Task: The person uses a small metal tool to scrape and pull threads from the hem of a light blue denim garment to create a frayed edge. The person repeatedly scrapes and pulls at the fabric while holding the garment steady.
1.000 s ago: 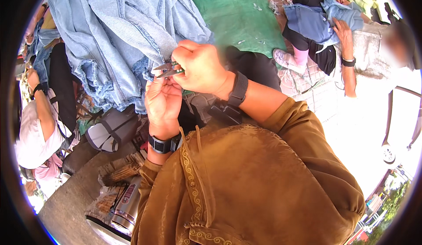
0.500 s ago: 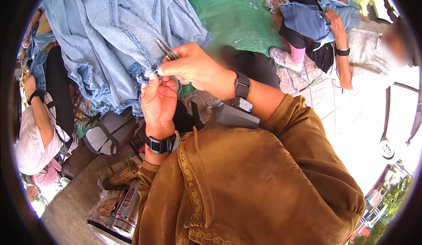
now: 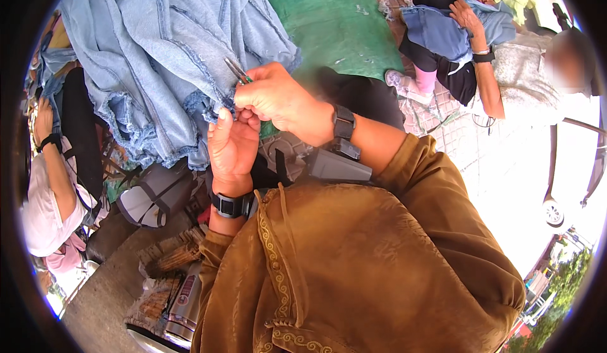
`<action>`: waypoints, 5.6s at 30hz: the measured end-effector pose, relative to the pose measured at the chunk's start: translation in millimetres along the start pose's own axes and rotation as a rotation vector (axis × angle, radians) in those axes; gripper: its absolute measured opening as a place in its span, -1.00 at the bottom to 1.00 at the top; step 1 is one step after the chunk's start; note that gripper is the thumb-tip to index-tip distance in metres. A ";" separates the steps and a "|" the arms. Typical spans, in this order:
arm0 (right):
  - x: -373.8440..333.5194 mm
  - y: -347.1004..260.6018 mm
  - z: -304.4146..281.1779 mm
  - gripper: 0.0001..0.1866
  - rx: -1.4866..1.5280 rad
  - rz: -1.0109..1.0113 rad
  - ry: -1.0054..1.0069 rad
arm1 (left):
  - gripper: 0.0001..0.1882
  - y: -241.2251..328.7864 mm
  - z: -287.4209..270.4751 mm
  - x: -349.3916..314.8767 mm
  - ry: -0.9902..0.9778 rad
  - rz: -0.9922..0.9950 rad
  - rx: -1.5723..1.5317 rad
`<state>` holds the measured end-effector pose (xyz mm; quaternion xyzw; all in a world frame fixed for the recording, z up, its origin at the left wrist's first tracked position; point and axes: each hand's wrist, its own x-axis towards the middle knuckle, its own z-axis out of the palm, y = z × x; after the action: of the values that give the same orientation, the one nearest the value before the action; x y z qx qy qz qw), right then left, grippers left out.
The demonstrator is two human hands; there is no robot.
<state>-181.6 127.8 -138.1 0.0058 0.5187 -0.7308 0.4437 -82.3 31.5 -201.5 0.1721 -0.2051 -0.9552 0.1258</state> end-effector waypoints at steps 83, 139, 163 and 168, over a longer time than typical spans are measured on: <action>44.5 -47.1 24.2 -0.73 -0.211 -0.821 -0.282 | -0.69 115.0 86.6 27.3 -0.069 0.025 0.181; 20.3 -49.7 6.4 -0.92 -0.687 -0.955 -0.165 | -0.77 75.8 83.6 11.8 0.021 0.130 0.338; 11.6 -64.5 8.9 -0.89 -1.166 -1.186 0.004 | -0.83 63.1 71.5 10.0 -0.060 0.370 0.687; 21.4 -66.4 -7.7 -0.89 -0.897 -1.254 0.122 | -0.88 62.4 70.1 13.4 -0.105 0.338 0.534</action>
<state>-241.5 124.5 -101.7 -0.4290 0.6950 -0.5639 -0.1227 -110.6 -3.4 -118.0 0.1130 -0.4805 -0.8407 0.2225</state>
